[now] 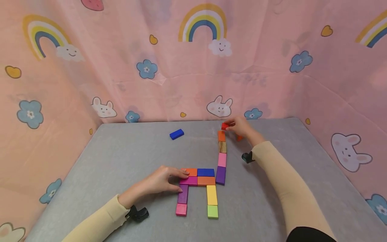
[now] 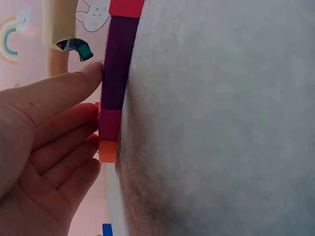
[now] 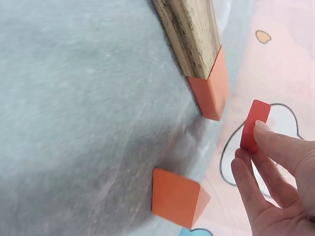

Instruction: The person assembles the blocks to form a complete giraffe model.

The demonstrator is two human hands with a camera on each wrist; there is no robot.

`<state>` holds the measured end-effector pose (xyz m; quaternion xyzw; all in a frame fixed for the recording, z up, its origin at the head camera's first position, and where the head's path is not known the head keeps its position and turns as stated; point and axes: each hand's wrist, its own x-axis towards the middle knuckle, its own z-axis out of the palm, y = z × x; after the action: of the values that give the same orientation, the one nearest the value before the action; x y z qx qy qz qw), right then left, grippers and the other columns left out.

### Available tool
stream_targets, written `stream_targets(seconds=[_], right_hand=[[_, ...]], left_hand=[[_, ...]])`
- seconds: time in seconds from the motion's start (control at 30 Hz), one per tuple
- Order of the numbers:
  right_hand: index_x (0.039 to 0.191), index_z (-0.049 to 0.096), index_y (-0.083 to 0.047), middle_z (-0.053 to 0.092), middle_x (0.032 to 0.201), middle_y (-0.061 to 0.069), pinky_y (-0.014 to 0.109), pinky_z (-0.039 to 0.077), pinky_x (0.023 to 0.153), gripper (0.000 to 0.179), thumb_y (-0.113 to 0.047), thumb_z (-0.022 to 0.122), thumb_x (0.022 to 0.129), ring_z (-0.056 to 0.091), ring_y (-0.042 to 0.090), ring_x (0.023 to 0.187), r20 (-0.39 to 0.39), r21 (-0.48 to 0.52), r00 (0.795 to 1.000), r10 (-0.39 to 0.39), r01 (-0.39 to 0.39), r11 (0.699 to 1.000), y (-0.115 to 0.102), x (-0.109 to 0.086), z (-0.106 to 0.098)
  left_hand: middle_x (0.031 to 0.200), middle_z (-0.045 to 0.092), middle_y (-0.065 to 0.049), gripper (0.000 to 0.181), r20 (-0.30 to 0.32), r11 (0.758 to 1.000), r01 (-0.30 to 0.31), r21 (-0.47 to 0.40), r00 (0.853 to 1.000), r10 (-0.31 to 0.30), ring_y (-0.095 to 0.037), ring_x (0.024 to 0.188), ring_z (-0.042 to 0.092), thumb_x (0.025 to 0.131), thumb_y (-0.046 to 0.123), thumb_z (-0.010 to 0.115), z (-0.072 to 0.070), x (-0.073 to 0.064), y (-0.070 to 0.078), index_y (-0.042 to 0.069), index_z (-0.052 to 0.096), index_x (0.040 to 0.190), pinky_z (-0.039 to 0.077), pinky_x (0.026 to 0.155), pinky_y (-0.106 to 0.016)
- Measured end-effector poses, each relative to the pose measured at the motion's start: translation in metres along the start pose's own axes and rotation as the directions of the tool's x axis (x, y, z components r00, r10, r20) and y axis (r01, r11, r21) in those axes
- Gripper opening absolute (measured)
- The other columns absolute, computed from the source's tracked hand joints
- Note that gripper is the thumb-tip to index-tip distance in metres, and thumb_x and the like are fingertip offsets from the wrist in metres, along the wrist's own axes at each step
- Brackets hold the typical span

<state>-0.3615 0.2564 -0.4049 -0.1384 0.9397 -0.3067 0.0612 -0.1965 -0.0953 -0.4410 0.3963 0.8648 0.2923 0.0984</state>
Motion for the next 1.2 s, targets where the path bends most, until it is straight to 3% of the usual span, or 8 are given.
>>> stream_targets(seconds=[0.3,1.03,1.2], right_hand=[[0.125,0.059,0.004,0.055,0.128,0.027,0.054,0.040,0.102,0.036,-0.006,0.061,0.091,0.051,0.043,0.118,0.028,0.004,1.000,0.000,0.000,1.000,0.000,0.015,0.006],[0.125,0.056,0.007,0.055,0.127,0.029,0.055,0.041,0.100,0.035,-0.003,0.058,0.092,0.051,0.044,0.117,0.079,-0.013,0.997,-0.008,0.009,1.000,0.003,0.022,0.009],[0.124,0.057,0.008,0.056,0.126,0.029,0.053,0.043,0.100,0.035,0.005,0.055,0.090,0.053,0.043,0.117,0.111,0.002,0.994,-0.015,0.015,1.000,0.002,0.022,0.011]], left_hand=[[0.124,0.064,0.009,0.046,0.007,1.000,0.008,-0.005,1.000,-0.008,-0.004,0.124,0.052,0.078,0.028,0.078,-0.001,0.000,0.001,0.017,0.067,0.121,0.043,0.103,-0.027],[0.122,0.064,0.011,0.046,-0.003,1.000,0.009,0.010,1.000,-0.009,-0.004,0.124,0.051,0.078,0.029,0.079,-0.001,0.000,0.000,0.017,0.067,0.121,0.042,0.103,-0.027],[0.122,0.064,0.011,0.046,0.003,1.000,0.014,0.009,1.000,-0.014,-0.004,0.124,0.052,0.078,0.029,0.078,-0.001,0.000,0.000,0.017,0.067,0.121,0.043,0.103,-0.027]])
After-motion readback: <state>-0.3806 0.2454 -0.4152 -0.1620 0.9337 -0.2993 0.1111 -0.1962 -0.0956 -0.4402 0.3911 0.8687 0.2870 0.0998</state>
